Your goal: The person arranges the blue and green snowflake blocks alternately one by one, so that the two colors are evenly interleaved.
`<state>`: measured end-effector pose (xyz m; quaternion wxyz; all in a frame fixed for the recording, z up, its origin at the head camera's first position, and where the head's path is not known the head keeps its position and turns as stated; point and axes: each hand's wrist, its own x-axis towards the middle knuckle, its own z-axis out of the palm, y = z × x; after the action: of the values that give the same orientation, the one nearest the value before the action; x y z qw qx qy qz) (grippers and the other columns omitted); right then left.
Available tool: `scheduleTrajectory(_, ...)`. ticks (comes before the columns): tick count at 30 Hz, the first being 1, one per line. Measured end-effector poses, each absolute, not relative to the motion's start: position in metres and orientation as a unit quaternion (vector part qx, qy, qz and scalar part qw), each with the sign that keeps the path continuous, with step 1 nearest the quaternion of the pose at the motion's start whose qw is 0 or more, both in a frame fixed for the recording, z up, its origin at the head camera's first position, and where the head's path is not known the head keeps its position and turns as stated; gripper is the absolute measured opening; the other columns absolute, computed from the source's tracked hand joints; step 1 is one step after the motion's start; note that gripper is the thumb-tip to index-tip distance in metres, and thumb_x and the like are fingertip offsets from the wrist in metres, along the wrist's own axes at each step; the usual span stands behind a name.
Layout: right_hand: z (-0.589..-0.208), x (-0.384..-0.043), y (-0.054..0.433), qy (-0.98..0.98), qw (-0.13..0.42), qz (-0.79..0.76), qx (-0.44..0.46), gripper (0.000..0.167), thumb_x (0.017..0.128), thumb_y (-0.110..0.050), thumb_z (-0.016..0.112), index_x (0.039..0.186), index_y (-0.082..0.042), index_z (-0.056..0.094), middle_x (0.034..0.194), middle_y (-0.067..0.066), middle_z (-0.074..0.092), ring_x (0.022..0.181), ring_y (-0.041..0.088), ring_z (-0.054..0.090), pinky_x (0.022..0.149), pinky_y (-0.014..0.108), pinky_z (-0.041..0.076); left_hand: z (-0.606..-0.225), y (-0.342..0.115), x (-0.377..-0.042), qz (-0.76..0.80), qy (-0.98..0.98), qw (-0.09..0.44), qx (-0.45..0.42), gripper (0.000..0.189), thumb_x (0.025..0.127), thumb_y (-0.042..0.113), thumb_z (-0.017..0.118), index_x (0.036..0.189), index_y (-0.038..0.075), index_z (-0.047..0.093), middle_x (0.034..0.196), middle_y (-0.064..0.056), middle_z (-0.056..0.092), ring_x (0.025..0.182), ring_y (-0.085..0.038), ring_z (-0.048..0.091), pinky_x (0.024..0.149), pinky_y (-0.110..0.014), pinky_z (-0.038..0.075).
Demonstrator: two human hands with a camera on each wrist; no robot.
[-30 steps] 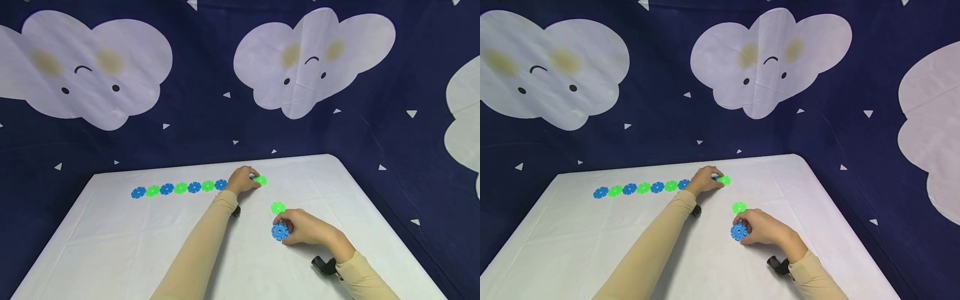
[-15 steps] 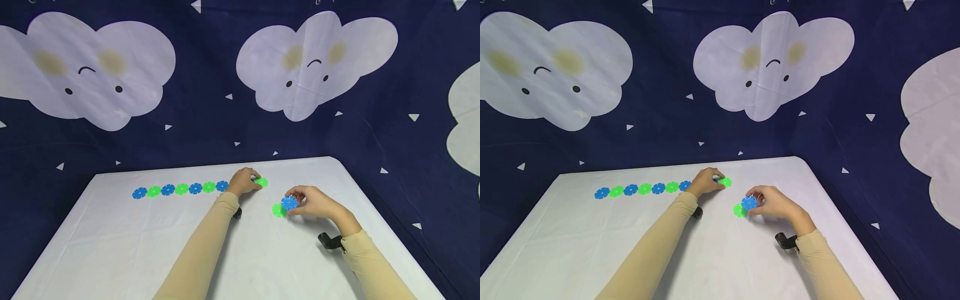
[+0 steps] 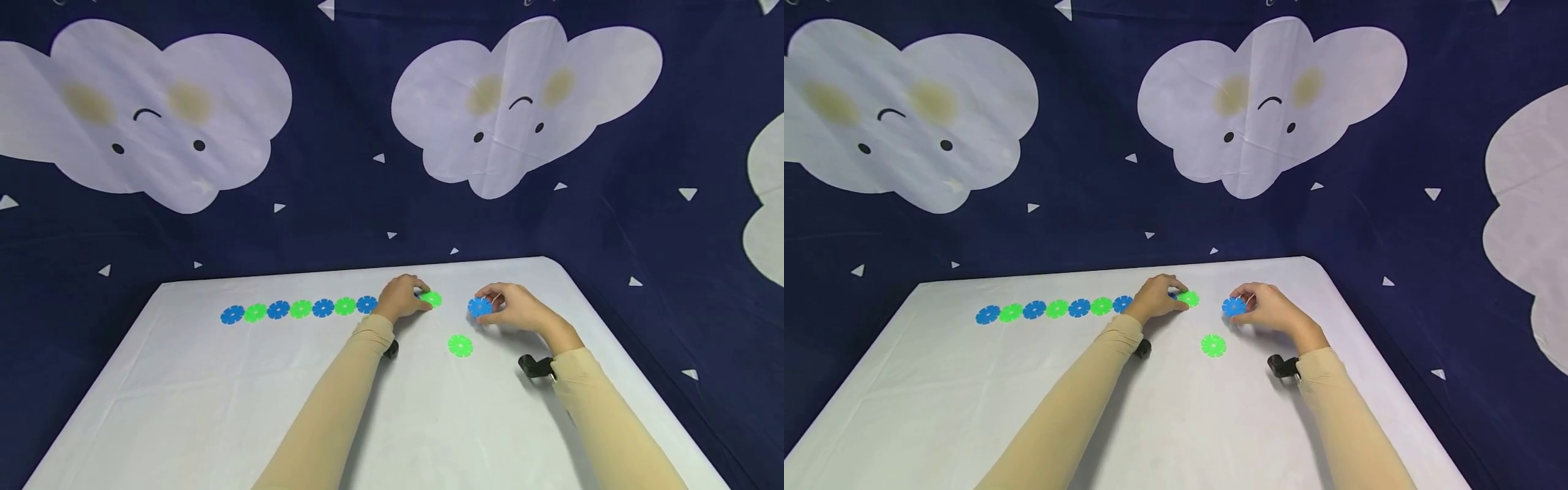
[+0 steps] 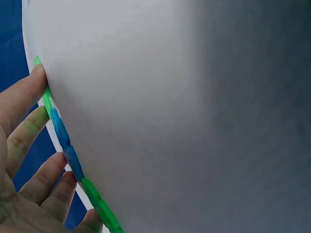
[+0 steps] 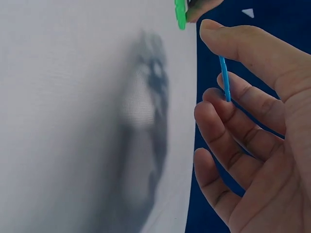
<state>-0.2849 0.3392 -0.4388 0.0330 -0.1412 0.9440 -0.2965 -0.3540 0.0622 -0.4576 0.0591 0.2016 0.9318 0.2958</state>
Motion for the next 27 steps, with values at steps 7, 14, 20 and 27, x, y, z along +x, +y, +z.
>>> scheduleTrajectory(7,-0.445,-0.304,0.341,0.945,0.04,-0.296,-0.132,0.052,0.086,-0.027,0.09,0.129,-0.005,0.072,0.11,0.01,0.072,0.095,0.018,0.067,0.09,0.038,0.054,-0.457,0.063,-0.356,0.295,0.933,0.061,0.199,0.04,0.089,0.026,0.09,0.127,0.017,0.08,0.158,-0.01,0.06,0.151,-0.033,0.053,0.126,-0.047,0.043)
scheduleTrajectory(14,-0.453,-0.314,0.337,0.942,0.05,-0.309,-0.123,0.053,0.085,-0.028,0.092,0.127,-0.002,0.073,0.113,0.014,0.073,0.098,0.021,0.069,0.094,0.039,0.056,-0.458,0.062,-0.354,0.302,0.93,0.062,0.199,0.039,0.089,0.027,0.09,0.126,0.017,0.08,0.157,-0.01,0.061,0.15,-0.033,0.053,0.126,-0.048,0.043)
scheduleTrajectory(20,-0.455,-0.319,0.331,0.945,0.059,-0.302,-0.113,0.049,0.086,-0.028,0.09,0.125,-0.003,0.074,0.112,0.012,0.074,0.103,0.025,0.067,0.098,0.042,0.054,-0.46,0.062,-0.354,0.301,0.93,0.061,0.202,0.039,0.089,0.027,0.09,0.125,0.017,0.081,0.157,-0.009,0.062,0.149,-0.032,0.054,0.126,-0.047,0.044)
scheduleTrajectory(27,-0.457,-0.33,0.321,0.948,0.062,-0.29,-0.115,0.05,0.086,-0.029,0.091,0.125,-0.003,0.074,0.113,0.012,0.072,0.105,0.026,0.065,0.099,0.044,0.054,-0.458,0.062,-0.356,0.302,0.929,0.058,0.203,0.038,0.089,0.026,0.091,0.124,0.016,0.081,0.154,-0.011,0.064,0.147,-0.032,0.056,0.124,-0.047,0.046)
